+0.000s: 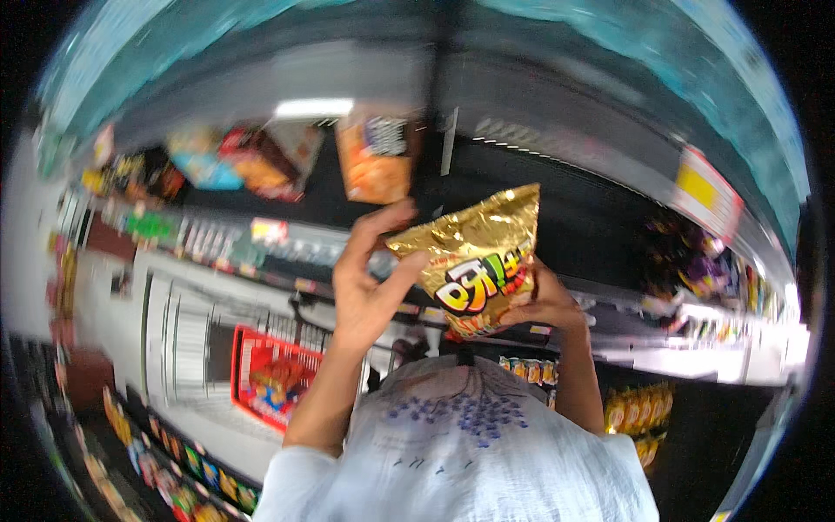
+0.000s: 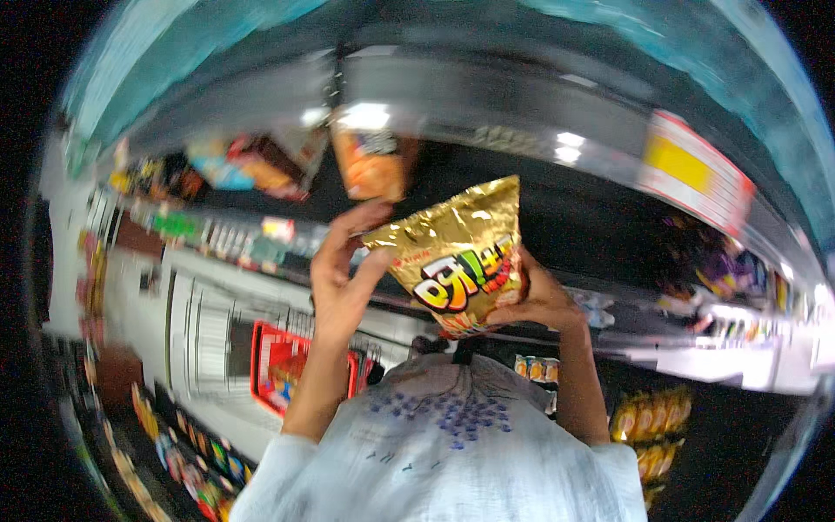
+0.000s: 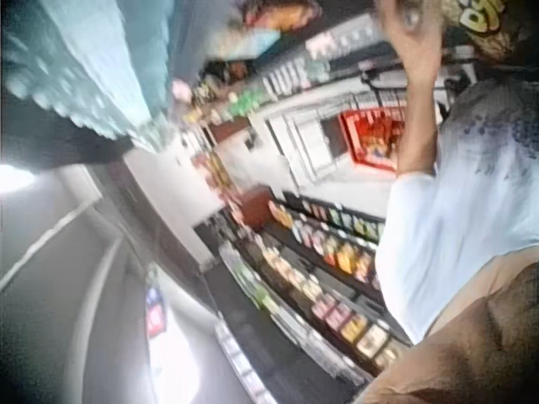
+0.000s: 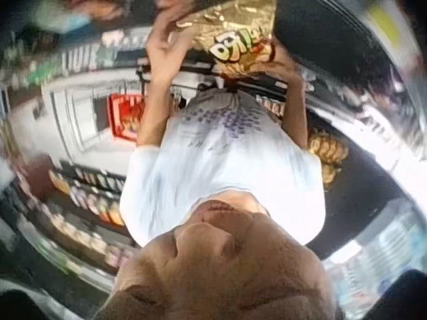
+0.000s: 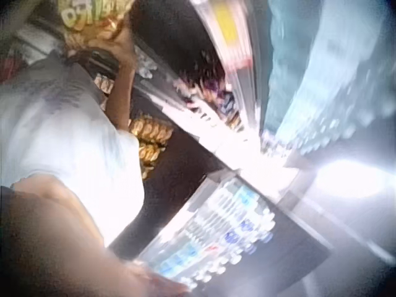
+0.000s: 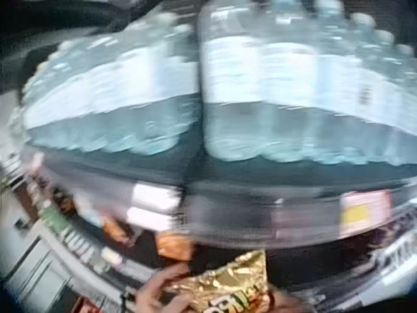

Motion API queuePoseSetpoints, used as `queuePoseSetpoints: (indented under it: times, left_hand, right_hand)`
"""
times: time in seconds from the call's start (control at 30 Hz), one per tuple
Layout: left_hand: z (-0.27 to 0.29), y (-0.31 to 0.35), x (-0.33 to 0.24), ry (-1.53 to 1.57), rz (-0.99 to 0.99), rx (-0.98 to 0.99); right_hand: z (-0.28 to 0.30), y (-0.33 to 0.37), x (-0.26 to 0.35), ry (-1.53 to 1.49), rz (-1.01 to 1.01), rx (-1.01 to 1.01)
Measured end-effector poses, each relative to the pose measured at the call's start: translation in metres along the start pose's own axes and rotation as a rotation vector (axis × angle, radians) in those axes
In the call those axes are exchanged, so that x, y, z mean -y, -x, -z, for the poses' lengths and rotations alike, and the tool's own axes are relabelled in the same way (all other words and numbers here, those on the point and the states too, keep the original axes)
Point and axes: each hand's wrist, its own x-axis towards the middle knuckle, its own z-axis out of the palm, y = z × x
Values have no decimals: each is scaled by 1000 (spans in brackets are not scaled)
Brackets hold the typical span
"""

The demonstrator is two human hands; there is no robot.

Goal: The person wipes a supermarket shelf with a blue cloth, then picks up various packaged food items from a red shopping basket and places them onto the shelf. The person handles items one at a time, including boxes of noodles and bags of chips, arranging them on the shelf.

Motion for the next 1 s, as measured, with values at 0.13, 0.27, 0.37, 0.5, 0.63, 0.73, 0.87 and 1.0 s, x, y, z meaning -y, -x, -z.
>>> queuePoseSetpoints:
  times: [0.13, 0.27, 0.37, 0.5, 0.63, 0.73, 0.87, 1.0]
  left_hand:
    - [46, 26, 5, -120, 142, 92]
    - [81, 62, 5, -16, 297, -8]
    - [116, 92, 10, -130, 246, -49]
    - [153, 129, -6, -161, 328, -274]
    - [195, 167, -11, -416, 296, -397]
    - [224, 198, -5, -347, 366, -596]
    - [258, 234, 13, -425, 563, -872]
    - [302, 278, 73, -576, 576, -1075]
  right_hand:
    - [-40, -21, -11, 266, -132, 53]
    - [-72, -47, -15, 377, -158, 216]
    - [-111, -66, -16, 466, -209, 312]
    - [-158, -100, -36, 602, -99, 481]
    - [-210, -125, -57, 792, 70, 550]
    - [-238, -132, -60, 808, 214, 584]
    - [-240, -133, -74, 739, 33, 550]
    - [-222, -122, -86, 767, -102, 458]
